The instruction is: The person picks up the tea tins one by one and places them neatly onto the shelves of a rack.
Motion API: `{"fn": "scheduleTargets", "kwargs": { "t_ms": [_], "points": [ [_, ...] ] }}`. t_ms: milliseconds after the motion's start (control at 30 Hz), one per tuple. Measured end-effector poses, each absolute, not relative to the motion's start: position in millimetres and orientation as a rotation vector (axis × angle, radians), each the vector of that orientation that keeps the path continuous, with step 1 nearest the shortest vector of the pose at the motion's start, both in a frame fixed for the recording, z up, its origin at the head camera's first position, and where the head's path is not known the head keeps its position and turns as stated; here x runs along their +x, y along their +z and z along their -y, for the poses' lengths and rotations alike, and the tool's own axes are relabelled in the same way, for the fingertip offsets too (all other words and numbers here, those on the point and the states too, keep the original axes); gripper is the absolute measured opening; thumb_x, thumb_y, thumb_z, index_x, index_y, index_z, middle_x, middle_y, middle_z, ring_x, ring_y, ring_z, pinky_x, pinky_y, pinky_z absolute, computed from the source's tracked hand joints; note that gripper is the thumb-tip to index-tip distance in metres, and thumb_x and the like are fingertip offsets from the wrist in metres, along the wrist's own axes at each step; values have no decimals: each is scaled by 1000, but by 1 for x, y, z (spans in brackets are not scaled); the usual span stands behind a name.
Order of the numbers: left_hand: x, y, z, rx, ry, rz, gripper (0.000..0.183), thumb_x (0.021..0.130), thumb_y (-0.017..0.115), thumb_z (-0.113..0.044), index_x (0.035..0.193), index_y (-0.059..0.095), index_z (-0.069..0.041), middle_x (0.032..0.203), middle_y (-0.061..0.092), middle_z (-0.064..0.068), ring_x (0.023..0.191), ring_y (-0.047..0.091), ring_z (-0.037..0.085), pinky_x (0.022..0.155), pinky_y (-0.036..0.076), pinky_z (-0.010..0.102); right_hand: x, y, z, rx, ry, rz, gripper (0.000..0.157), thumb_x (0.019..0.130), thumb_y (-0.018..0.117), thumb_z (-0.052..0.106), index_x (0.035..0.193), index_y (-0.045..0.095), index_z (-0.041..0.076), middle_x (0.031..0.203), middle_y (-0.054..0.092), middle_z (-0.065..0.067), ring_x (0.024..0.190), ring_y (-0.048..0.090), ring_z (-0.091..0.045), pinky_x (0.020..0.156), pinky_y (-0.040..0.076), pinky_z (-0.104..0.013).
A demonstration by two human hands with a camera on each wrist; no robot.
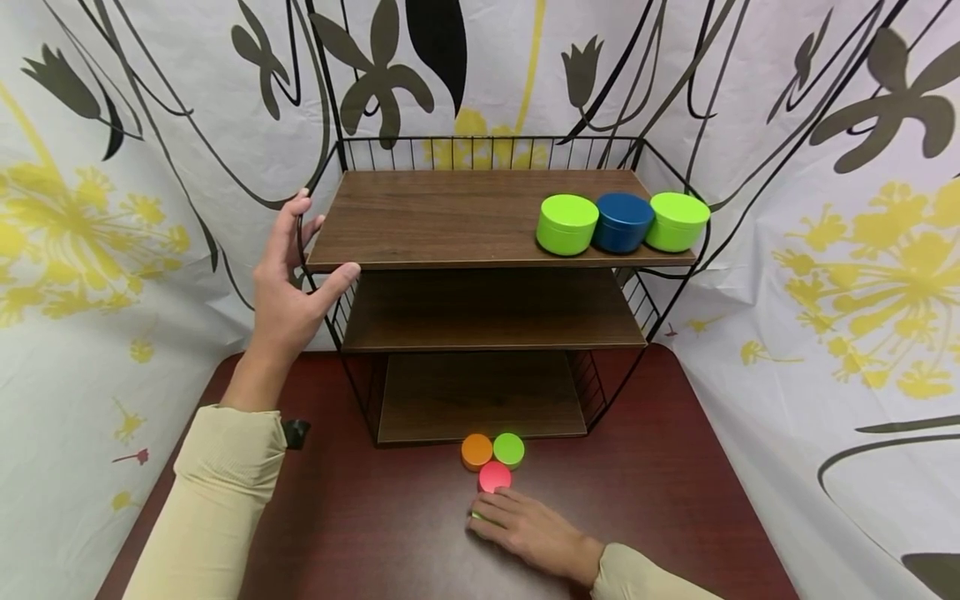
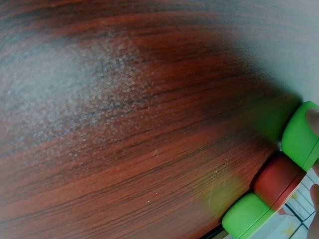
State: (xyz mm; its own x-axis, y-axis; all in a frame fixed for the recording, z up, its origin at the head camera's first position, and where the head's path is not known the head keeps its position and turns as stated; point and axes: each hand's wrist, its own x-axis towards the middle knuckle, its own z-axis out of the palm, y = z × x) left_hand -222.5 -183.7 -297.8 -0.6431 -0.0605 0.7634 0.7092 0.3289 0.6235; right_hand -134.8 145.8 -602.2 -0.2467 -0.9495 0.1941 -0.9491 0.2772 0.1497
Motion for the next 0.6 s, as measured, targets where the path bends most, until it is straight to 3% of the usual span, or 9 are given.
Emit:
{"fn": "scheduleTargets", "kwargs": {
  "t_ms": [467, 600],
  "points": [
    [-223, -299, 184, -562, -1365, 1899, 71, 82, 75, 1, 145, 43, 1, 154, 41, 11, 132, 50, 36, 109, 38, 33, -134, -599, -140, 1733, -1, 2215, 40, 103, 35, 12, 134, 61, 14, 135, 60, -4, 126, 55, -21, 108, 41, -40],
    [-226, -301, 186, -568, -1364, 1894, 71, 82, 75, 1, 145, 42, 1, 154, 41, 11, 133, 50, 36, 110, 38, 34, -135, -594, -141, 1749, 4, 2220, 38, 109, 32, 16, 135, 60, 14, 136, 59, -4, 128, 54, -21, 108, 40, -40]
  ]
}}
